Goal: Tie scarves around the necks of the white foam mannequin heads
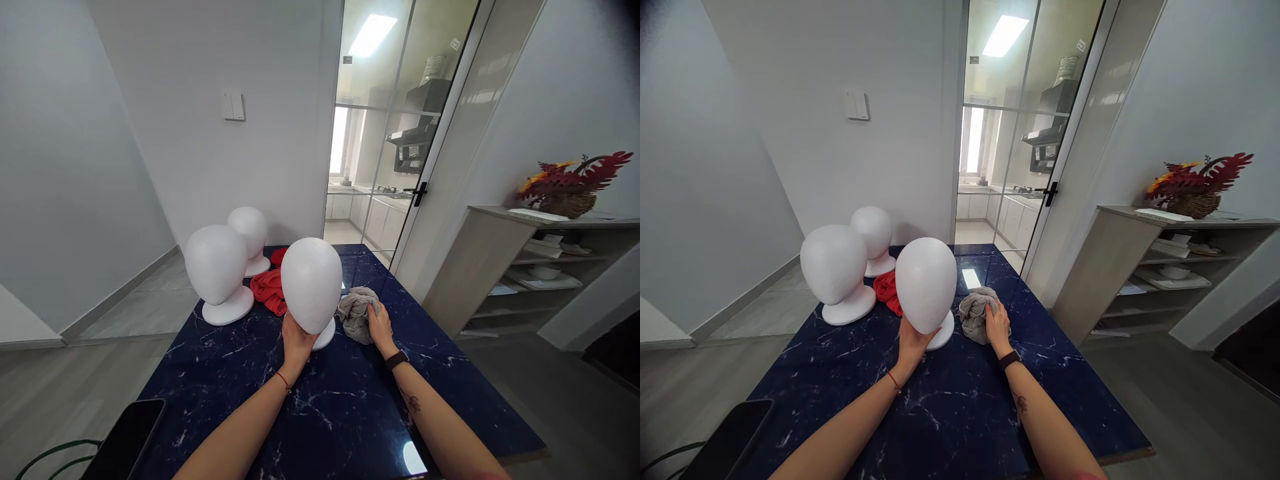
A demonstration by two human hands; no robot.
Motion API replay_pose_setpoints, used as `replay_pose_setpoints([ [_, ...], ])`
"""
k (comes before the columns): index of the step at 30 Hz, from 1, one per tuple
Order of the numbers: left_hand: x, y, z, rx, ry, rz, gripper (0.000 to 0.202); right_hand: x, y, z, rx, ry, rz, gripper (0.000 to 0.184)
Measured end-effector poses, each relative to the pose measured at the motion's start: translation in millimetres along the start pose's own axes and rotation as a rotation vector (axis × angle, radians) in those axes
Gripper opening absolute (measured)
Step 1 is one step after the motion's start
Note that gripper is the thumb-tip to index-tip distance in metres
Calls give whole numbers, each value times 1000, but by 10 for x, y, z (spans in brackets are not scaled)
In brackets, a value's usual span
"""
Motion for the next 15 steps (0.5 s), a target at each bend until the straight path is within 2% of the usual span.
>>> replay_pose_setpoints([
  [15,20,22,11,-8,1,65,85,11,-25,-4,42,-29,52,60],
])
Point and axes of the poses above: each hand's wrist, its own z-axis towards the middle knuckle, its own x-axis out of the back of the hand, y = z × x, the point moved 5 cm from there along z, towards the middle knuckle, and after that the axes turned 9 degrees about -x, right-handed, at the moved point
